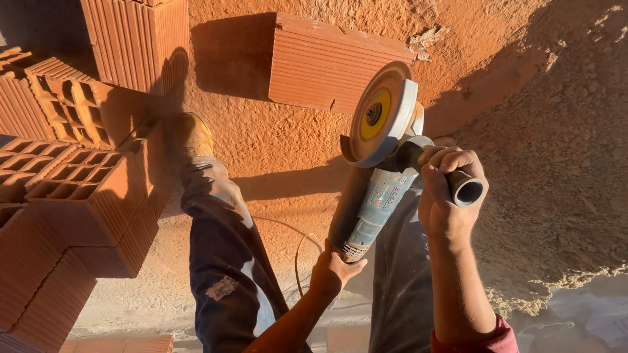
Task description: Cutting clay bricks using a handheld angle grinder on a construction site.
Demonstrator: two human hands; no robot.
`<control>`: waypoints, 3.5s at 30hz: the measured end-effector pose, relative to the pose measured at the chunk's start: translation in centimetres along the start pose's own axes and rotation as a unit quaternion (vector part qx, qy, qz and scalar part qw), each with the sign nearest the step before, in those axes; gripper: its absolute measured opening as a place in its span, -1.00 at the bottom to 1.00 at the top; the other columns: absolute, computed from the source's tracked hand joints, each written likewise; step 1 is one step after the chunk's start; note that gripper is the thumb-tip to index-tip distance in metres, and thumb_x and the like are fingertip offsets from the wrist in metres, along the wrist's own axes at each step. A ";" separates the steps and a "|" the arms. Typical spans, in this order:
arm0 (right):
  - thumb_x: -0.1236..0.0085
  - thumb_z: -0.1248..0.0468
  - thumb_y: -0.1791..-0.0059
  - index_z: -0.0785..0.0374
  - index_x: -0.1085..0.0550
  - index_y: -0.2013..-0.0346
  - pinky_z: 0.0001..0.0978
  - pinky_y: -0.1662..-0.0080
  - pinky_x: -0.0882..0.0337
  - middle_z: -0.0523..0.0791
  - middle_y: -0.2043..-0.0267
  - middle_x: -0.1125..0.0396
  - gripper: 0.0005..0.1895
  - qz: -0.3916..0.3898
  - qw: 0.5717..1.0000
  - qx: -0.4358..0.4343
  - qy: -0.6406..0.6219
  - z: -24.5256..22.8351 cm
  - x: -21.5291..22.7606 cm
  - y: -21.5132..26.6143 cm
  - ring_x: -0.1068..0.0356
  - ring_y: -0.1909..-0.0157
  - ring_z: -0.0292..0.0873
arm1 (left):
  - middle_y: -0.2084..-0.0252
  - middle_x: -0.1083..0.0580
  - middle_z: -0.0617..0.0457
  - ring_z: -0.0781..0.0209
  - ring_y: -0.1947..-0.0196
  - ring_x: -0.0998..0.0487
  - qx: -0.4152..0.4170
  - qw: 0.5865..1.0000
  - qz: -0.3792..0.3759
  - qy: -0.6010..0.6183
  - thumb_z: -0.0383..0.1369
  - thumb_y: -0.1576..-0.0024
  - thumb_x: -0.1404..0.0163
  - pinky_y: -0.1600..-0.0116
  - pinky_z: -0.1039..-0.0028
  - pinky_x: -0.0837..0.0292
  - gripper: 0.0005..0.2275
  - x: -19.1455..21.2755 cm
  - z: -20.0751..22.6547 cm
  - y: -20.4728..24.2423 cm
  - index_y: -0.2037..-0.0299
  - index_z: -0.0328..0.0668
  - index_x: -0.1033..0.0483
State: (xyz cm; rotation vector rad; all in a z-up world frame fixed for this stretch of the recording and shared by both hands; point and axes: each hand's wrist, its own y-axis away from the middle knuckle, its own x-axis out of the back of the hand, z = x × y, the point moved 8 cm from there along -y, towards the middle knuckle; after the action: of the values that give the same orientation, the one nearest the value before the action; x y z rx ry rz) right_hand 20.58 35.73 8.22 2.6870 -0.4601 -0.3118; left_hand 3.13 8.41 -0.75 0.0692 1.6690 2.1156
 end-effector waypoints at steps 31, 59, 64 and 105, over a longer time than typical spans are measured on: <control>-0.19 0.51 -0.01 0.26 -0.41 0.24 -0.29 -0.04 -0.40 -0.07 0.22 -0.38 -0.84 0.027 0.986 -0.159 0.032 13.8 2.1 -1.7 -0.38 0.12 -0.16 | 0.20 -0.62 -0.01 0.14 0.27 -0.68 0.087 0.993 0.082 -0.020 -0.05 -0.10 -0.14 0.20 0.33 -0.64 -0.55 -2.9 -4.1 2.6 0.01 -0.24 -0.40; -0.19 0.42 0.04 0.33 -0.40 0.31 -0.32 0.18 -0.45 -0.06 0.35 -0.39 -0.89 0.050 0.977 -0.192 0.076 14.6 1.1 -4.7 -0.41 0.31 -0.17 | 0.21 -0.62 -0.02 0.13 0.29 -0.66 0.069 0.991 0.095 -0.059 -0.03 -0.10 -0.15 0.25 0.32 -0.60 -0.53 -2.3 -3.3 0.2 0.00 -0.25 -0.40; -0.19 0.41 0.05 0.33 -0.39 0.34 -0.32 0.19 -0.44 -0.04 0.35 -0.40 -0.88 0.053 0.979 -0.184 0.070 14.2 0.6 -5.6 -0.42 0.32 -0.16 | 0.17 -0.60 0.00 0.15 0.28 -0.67 0.065 0.993 0.086 -0.059 0.01 -0.13 -0.11 0.24 0.35 -0.65 -0.51 -2.2 -2.2 -0.3 -0.03 -0.24 -0.37; -0.16 0.47 0.05 0.34 -0.41 0.36 -0.34 0.13 -0.40 -0.04 0.34 -0.38 -0.92 0.036 0.986 -0.151 0.056 11.9 0.9 -11.3 -0.38 0.26 -0.18 | 0.15 -0.60 0.01 -0.03 0.13 -0.66 0.102 0.991 0.079 -0.039 -0.03 -0.09 -0.14 0.05 0.15 -0.56 -0.58 -0.7 5.7 -0.5 0.00 -0.10 -0.38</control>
State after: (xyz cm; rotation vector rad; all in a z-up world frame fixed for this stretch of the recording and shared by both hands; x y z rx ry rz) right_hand 21.20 41.16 -7.26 2.3732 -0.4358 -0.1911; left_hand 5.66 13.40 0.51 0.3529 1.8817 2.0168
